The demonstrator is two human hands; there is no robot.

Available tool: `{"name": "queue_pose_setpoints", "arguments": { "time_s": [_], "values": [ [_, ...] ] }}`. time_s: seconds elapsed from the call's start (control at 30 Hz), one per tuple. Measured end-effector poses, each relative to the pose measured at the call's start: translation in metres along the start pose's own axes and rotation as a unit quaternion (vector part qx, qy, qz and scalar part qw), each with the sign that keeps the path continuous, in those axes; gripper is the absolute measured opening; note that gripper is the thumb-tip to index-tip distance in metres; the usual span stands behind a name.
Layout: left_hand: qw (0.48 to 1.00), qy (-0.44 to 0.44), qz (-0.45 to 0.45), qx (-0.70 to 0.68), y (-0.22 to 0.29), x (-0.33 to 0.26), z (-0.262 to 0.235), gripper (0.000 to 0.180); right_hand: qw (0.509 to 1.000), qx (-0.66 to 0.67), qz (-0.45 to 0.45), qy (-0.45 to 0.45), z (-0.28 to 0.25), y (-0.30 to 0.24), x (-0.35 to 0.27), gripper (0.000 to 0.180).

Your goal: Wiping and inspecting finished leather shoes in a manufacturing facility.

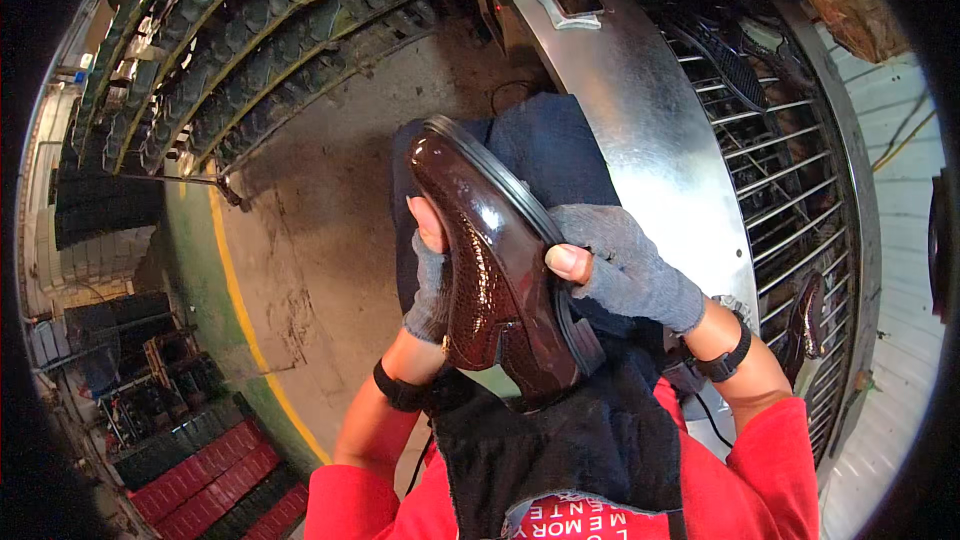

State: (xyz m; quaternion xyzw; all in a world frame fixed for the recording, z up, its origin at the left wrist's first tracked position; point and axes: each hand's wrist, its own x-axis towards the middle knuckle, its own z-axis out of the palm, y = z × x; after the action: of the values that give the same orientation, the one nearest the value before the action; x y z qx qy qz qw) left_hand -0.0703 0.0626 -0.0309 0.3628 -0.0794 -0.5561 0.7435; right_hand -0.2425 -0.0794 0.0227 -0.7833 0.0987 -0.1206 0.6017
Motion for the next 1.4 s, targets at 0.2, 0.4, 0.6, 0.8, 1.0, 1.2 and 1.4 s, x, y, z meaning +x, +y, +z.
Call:
{"name": "queue_pose_setpoints", "arguments": {
  "time_s": [0.2, 0.4, 0.6, 0.8, 1.0, 1.2, 1.4],
  "values": [
    [1.0, -0.004, -0.03, 0.003, 0.002, -0.004, 0.008, 0.092, 0.997, 0.057, 0.035, 0.037, 0.011, 0.006, -0.003, 0.043],
    [0.997, 0.023, -0.066, -0.035, 0.003, -0.007, 0.007, 0.092, 0.983, 0.124, 0.127, 0.035, 0.016, 0.008, -0.003, 0.043],
    [0.999, 0.021, -0.018, 0.042, 0.011, -0.005, 0.011, 0.091, 0.995, -0.087, -0.005, -0.046, -0.012, -0.009, 0.019, 0.038],
    [0.997, -0.027, -0.01, 0.072, 0.011, 0.0, 0.016, 0.09, 0.993, 0.078, 0.016, -0.088, -0.017, -0.011, 0.021, 0.042],
    [0.996, -0.034, -0.041, 0.075, 0.009, 0.0, 0.021, 0.092, 0.999, 0.044, 0.012, -0.01, -0.005, 0.016, 0.009, 0.046],
    [0.998, 0.055, -0.024, 0.018, 0.015, 0.0, 0.022, 0.083, 0.933, -0.339, -0.122, -0.003, -0.012, -0.022, 0.007, 0.037],
    [0.994, 0.097, -0.041, 0.02, 0.016, 0.007, 0.002, 0.077, 0.945, -0.207, -0.197, -0.157, 0.025, -0.05, -0.004, 0.035]
  ]
}}
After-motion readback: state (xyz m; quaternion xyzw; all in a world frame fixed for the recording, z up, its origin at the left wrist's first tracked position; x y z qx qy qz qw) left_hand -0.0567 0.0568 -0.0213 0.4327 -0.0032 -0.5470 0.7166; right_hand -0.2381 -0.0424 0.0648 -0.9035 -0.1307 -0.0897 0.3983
